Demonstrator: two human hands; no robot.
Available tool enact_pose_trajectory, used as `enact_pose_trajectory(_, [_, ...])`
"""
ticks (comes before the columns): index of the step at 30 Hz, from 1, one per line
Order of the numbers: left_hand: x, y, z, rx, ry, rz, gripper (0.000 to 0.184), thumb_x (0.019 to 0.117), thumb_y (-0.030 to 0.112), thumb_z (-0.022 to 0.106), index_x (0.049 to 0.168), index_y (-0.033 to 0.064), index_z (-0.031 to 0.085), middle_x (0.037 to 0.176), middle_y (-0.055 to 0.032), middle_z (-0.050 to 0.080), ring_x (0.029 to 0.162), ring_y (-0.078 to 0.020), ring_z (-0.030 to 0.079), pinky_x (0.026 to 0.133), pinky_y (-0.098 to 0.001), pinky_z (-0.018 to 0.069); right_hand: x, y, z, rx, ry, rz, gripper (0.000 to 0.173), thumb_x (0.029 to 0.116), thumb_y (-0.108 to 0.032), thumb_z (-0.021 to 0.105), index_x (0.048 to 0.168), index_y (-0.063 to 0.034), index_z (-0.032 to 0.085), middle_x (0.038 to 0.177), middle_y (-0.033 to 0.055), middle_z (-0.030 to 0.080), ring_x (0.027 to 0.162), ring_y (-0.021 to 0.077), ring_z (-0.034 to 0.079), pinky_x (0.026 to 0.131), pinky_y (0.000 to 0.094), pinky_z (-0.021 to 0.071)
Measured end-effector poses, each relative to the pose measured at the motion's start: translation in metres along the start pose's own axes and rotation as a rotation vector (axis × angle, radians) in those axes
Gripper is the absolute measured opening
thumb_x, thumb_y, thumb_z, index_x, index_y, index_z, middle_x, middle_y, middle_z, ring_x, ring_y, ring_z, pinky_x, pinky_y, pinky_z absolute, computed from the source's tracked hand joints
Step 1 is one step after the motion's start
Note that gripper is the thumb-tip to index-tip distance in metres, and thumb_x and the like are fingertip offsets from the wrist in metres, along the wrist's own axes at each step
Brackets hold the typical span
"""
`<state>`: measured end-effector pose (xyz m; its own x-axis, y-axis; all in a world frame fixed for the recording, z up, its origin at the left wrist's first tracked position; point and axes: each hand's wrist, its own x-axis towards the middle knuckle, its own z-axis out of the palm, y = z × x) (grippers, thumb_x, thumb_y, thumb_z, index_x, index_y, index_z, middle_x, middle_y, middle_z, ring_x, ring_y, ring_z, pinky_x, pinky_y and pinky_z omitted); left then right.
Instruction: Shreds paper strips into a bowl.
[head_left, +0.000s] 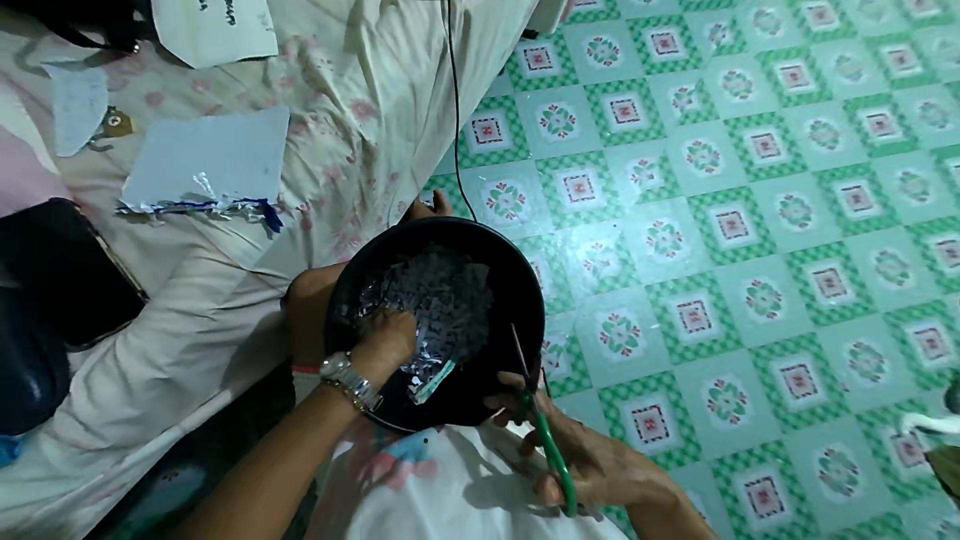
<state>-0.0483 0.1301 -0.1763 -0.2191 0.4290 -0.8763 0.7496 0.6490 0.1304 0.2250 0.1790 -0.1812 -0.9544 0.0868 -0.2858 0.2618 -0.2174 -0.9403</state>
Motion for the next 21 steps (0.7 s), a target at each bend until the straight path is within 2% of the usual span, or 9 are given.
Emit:
enact_pose_trajectory(1, [0.003, 0.002, 0.003, -0.018, -0.01, 0.004, 0.037, 0.1045, 0.024, 0.058, 0.121, -0.0076, 0.065, 0.13, -0.0291, 0.061, 0.127, -0.0452, 0.055, 0.104, -0.0624, 0.0407, -0.001, 0.001, 0.0, -0.008, -0.002, -0.002, 0.114, 0.0859, -0.066, 0.066, 0.157, 0.0065, 0.014, 0.143, 0.0183, 0.052, 0.123, 0.0149, 0.057, 0.086, 0.0257, 0.0542])
enact_pose_trajectory(3, [0.013, 0.006, 0.009, -0.034, -0.019, 0.028, 0.039, 0.1036, 0.026, 0.06, 0.121, -0.0089, 0.065, 0.131, -0.0302, 0.06, 0.127, -0.0458, 0.055, 0.104, -0.0629, 0.0405, -0.001, 0.002, 0.001, 0.02, 0.019, 0.025, 0.107, 0.0874, -0.063, 0.066, 0.155, 0.0059, 0.02, 0.134, 0.0116, 0.059, 0.111, 0.0097, 0.062, 0.081, 0.0237, 0.0545])
enact_pose_trajectory(6, [0.015, 0.006, 0.008, -0.066, 0.0, 0.055, 0.034, 0.1057, 0.021, 0.055, 0.119, -0.008, 0.066, 0.128, -0.0294, 0.062, 0.125, -0.0449, 0.057, 0.103, -0.0621, 0.0418, 0.002, 0.005, 0.005, 0.06, 0.118, 0.0, 0.083, 0.0942, -0.051, 0.065, 0.145, 0.007, 0.034, 0.105, -0.0026, 0.067, 0.087, -0.0012, 0.064, 0.076, 0.0186, 0.0544])
enact_pose_trajectory(8, [0.012, 0.001, 0.003, -0.159, 0.034, 0.116, 0.031, 0.1059, 0.018, 0.054, 0.11, -0.0106, 0.068, 0.115, -0.0291, 0.066, 0.11, -0.0417, 0.063, 0.097, -0.0582, 0.0459, 0.003, 0.007, 0.008, 0.095, 0.21, -0.011, 0.069, 0.0942, -0.048, 0.066, 0.135, 0.0029, 0.045, 0.091, -0.0096, 0.068, 0.077, -0.004, 0.063, 0.072, 0.0167, 0.0539])
enact_pose_trajectory(10, [0.006, -0.004, -0.001, -0.296, 0.035, 0.199, 0.032, 0.1075, 0.018, 0.053, 0.106, -0.0116, 0.066, 0.1, -0.0246, 0.066, 0.089, -0.03, 0.063, 0.086, -0.0461, 0.0497, 0.003, 0.008, 0.009, 0.11, 0.282, 0.005, 0.062, 0.0924, -0.049, 0.068, 0.128, -0.0001, 0.051, 0.084, -0.0121, 0.067, 0.071, -0.0037, 0.063, 0.067, 0.0173, 0.0544])
enact_pose_trajectory(12, [-0.004, -0.003, -0.007, -0.424, 0.002, 0.284, 0.029, 0.1066, 0.018, 0.056, 0.105, -0.0094, 0.067, 0.091, -0.0155, 0.065, 0.077, -0.0157, 0.058, 0.078, -0.0326, 0.05, 0.003, 0.006, 0.007, 0.08, 0.279, 0.043, 0.068, 0.0897, -0.058, 0.067, 0.124, -0.0006, 0.054, 0.08, -0.0123, 0.065, 0.068, -0.0039, 0.061, 0.065, 0.017, 0.054])
enact_pose_trajectory(15, [-0.019, -0.001, -0.011, -0.628, -0.06, 0.419, 0.018, 0.1022, 0.011, 0.062, 0.091, -0.002, 0.067, 0.072, 0.0035, 0.06, 0.063, 0.001, 0.056, 0.065, -0.0166, 0.0491, 0.006, -0.005, 0.004, 0.005, 0.188, 0.148, 0.084, 0.0856, -0.069, 0.063, 0.127, 0.0038, 0.054, 0.08, -0.0087, 0.063, 0.068, -0.0032, 0.059, 0.066, 0.0174, 0.0511])
enact_pose_trajectory(17, [-0.024, -0.001, -0.015, -0.676, -0.111, 0.482, 0.016, 0.1004, 0.007, 0.063, 0.087, -0.0001, 0.067, 0.068, 0.0075, 0.06, 0.06, 0.003, 0.057, 0.063, -0.0147, 0.0499, 0.009, -0.009, 0.004, 0.003, 0.151, 0.167, 0.084, 0.0855, -0.068, 0.064, 0.128, 0.0042, 0.053, 0.079, -0.0082, 0.063, 0.067, -0.0028, 0.058, 0.065, 0.0177, 0.0509])
enact_pose_trajectory(21, [-0.026, -0.002, -0.019, -0.617, -0.181, 0.528, 0.016, 0.0999, 0.008, 0.064, 0.087, 0.0001, 0.068, 0.067, 0.0088, 0.059, 0.059, 0.0037, 0.055, 0.062, -0.0141, 0.0476, 0.013, -0.011, 0.006, 0.035, 0.131, 0.166, 0.08, 0.084, -0.068, 0.066, 0.124, 0.0008, 0.055, 0.075, -0.0101, 0.061, 0.064, -0.0033, 0.057, 0.061, 0.0166, 0.0498])
